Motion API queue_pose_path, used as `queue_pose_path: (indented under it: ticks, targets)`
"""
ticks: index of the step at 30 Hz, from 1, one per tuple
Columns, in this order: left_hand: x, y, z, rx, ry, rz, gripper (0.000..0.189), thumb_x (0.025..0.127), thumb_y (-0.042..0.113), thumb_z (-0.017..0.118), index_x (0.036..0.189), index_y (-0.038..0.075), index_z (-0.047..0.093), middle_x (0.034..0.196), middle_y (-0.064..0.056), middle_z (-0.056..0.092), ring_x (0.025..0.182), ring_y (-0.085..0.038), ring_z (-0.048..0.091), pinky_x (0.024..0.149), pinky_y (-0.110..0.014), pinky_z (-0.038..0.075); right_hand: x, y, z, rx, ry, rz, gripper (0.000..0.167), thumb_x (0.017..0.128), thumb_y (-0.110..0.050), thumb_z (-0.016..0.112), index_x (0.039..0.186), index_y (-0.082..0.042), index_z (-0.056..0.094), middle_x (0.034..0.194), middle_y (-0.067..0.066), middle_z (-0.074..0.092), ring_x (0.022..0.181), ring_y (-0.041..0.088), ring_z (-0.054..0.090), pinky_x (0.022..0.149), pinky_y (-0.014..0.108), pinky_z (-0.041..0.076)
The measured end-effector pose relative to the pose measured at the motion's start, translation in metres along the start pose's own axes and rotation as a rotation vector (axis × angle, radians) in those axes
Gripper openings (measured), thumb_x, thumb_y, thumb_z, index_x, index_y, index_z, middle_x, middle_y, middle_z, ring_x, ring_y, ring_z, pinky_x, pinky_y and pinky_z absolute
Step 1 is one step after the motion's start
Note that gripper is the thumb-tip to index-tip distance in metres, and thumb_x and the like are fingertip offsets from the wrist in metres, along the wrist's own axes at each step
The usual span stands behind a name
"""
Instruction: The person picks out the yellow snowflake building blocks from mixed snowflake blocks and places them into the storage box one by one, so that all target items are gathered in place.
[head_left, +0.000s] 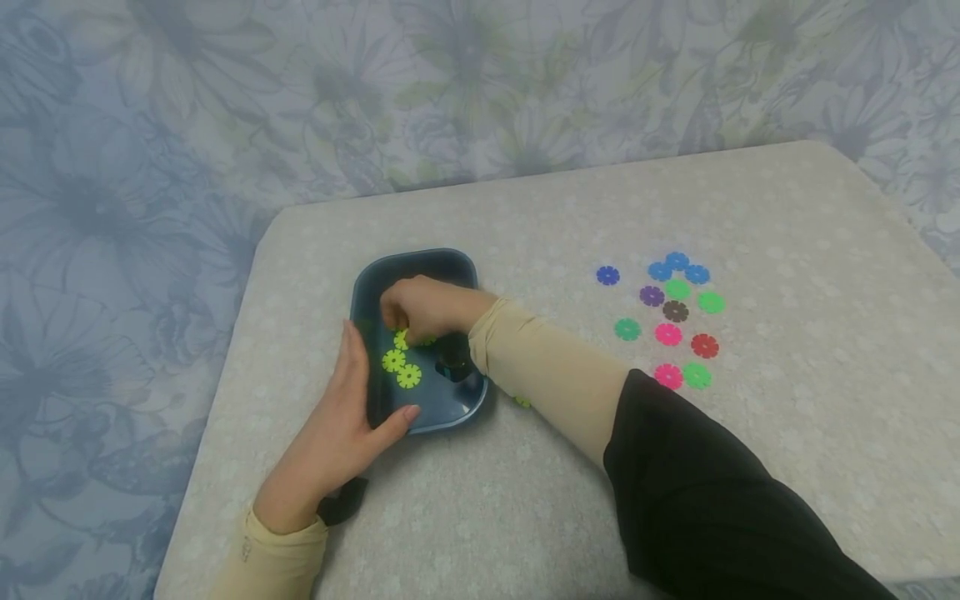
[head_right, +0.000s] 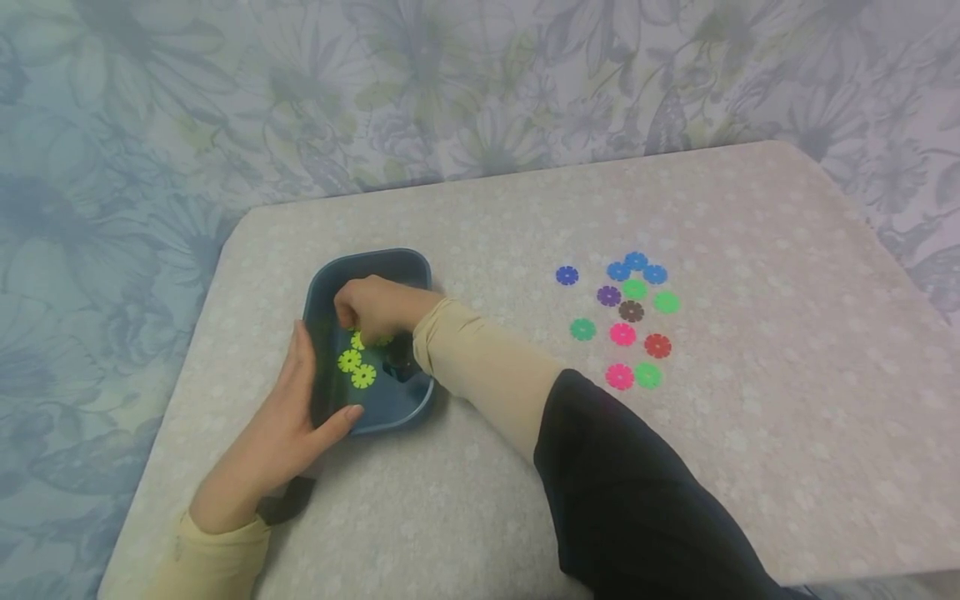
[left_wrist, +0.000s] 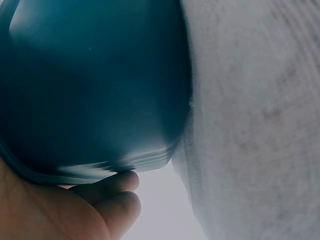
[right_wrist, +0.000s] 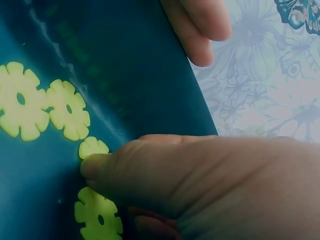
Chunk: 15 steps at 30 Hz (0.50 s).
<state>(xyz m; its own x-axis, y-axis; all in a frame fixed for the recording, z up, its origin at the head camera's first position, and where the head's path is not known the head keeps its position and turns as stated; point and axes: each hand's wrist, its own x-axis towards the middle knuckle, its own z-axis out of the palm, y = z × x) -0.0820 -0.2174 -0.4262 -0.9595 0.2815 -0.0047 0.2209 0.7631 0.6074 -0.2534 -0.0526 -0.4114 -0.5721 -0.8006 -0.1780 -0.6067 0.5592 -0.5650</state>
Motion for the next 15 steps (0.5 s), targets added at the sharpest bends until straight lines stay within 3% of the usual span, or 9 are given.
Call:
queue_pose_path:
  ticks: [15]
  targets:
    - [0.001,-0.001,-0.0004,0.0,-0.001,0.0,0.12,0.095,0.052,0.069,0.16,0.018,-0.026,0.167,0.001,-0.03,0.158,-0.026,-0.012,0.123,-0.063,0.015,0.0012,-0.0012,0.0016,-0.054,0.022,-0.014,0.029,0.081,-0.005,0.085,0.106,-0.014,0.072,0.099,-0.004,0.067,0.093,0.011,0.063,0.082,0.022,0.052]
